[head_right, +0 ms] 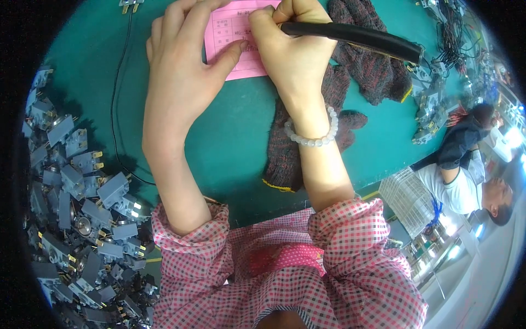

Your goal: The recorder is seen assembling, testing, and labeling electronic components at a manufacturing workstation.

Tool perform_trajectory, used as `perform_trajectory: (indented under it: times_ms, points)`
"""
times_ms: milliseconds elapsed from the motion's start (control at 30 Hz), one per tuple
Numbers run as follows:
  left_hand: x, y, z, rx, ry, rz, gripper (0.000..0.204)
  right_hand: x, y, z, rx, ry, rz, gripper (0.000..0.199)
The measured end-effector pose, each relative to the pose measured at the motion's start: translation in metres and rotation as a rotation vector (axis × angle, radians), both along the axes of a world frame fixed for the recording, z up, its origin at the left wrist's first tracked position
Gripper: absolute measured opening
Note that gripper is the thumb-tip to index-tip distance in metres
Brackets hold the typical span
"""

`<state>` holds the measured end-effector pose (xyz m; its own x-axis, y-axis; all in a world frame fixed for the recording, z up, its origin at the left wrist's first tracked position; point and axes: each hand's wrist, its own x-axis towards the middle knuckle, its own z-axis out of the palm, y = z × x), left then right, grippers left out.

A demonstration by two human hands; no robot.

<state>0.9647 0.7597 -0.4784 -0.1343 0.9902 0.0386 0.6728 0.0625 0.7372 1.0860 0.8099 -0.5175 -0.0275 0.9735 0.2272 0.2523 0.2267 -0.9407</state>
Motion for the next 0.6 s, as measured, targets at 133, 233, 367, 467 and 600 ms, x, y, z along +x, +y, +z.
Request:
perform_trajectory:
  times_ms: [133, 233, 367, 467, 600]
  points:
    - [0.001, 0.002, 0.0, 0.015, -0.003, -0.002, 0.048, 0.002, 0.002, 0.002, 0.108, 0.346, 0.12, 0.028]
    - [0.001, 0.002, -0.002, 0.043, 0.007, -0.006, 0.048, 0.0, 0.007, -0.007, 0.116, 0.376, 0.143, 0.029]
    - [0.002, 0.003, -0.017, 0.034, -0.016, 0.001, 0.047, -0.01, 0.007, -0.006, 0.215, 0.988, 0.16, 0.031]
    - [0.005, 0.01, -0.037, 0.788, -0.48, -0.006, 0.043, -0.005, 0.001, 0.024, 0.007, 0.461, 0.065, 0.03]
    - [-0.001, 0.0, 0.001, 0.016, -0.087, 0.007, 0.037, 0.003, 0.001, 0.03, -0.101, -0.004, 0.069, 0.031]
